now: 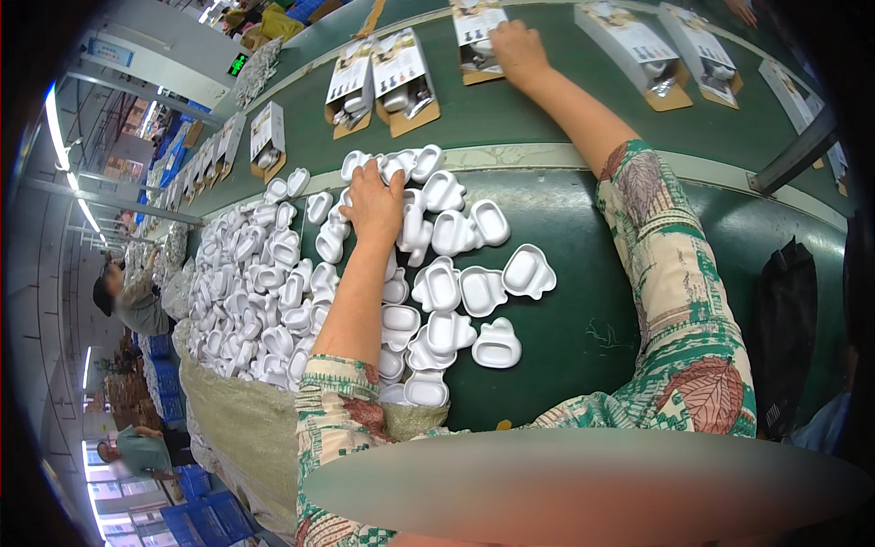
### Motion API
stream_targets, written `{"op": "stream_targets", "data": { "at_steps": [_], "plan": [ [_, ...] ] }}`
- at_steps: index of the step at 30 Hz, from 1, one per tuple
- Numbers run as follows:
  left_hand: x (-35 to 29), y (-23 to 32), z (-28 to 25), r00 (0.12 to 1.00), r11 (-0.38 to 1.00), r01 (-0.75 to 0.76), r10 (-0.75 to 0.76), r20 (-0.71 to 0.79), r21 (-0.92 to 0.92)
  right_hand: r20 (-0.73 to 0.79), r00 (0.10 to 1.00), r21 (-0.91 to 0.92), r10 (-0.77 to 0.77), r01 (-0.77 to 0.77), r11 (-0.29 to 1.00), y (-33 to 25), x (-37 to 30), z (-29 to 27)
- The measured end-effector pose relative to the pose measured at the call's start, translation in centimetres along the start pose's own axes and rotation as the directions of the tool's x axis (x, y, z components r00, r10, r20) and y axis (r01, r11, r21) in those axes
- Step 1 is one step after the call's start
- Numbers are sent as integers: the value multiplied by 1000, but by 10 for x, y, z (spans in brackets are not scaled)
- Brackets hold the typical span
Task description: The person picks up white plastic components from a pile and places them into cardboard boxes on a conveyor belt. They occasionally adjust the components within the boxes and fold the box flaps closed.
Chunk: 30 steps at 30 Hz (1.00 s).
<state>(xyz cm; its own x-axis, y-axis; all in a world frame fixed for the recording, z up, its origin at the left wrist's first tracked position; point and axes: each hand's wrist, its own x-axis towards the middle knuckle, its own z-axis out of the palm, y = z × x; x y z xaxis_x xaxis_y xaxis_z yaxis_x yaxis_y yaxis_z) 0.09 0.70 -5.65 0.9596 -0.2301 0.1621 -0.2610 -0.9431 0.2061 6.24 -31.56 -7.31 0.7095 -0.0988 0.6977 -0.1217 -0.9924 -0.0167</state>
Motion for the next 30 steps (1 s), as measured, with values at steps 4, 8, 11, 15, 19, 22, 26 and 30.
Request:
{"op": "stream_targets", "data": {
  "at_steps": [4, 8, 11, 15, 19, 22, 26, 30],
  "plan": [
    [0, -2, -1, 1000, 1000, 18, -18, -7, 2, -97, 984, 337, -148, 173, 926, -20, -26, -17],
    [-4, -4, -11, 1000, 1000, 27, -27, -17, -1, -98, 869, 607, -484, 438, 663, -83, -73, -71],
    [-2, 1, -3, 1000, 1000, 9, -9, -7, -21, -64, 838, 598, -543, 468, 651, -105, -79, -69],
    [0, 1, -1, 1000, 1000, 3, -3, 3, -25, 0, 804, 572, -594, 487, 660, -96, -74, -66],
    [-1, -7, -3, 1000, 1000, 4, -5, -3, -27, -27, 882, 480, -470, 424, 768, -63, -73, -69],
    [-1, -9, -2, 1000, 999, -4, 3, -8, -45, -38, 928, 264, -370, 366, 892, -32, -60, -66],
    [1, -4, -1, 1000, 995, -30, 30, 4, -95, -6, 986, 84, -167, 167, 982, -1, -41, -49],
    [0, -10, -3, 998, 994, -55, 57, 11, -92, -113, 976, 189, -185, 204, 961, -21, -43, -56]
  ]
}}
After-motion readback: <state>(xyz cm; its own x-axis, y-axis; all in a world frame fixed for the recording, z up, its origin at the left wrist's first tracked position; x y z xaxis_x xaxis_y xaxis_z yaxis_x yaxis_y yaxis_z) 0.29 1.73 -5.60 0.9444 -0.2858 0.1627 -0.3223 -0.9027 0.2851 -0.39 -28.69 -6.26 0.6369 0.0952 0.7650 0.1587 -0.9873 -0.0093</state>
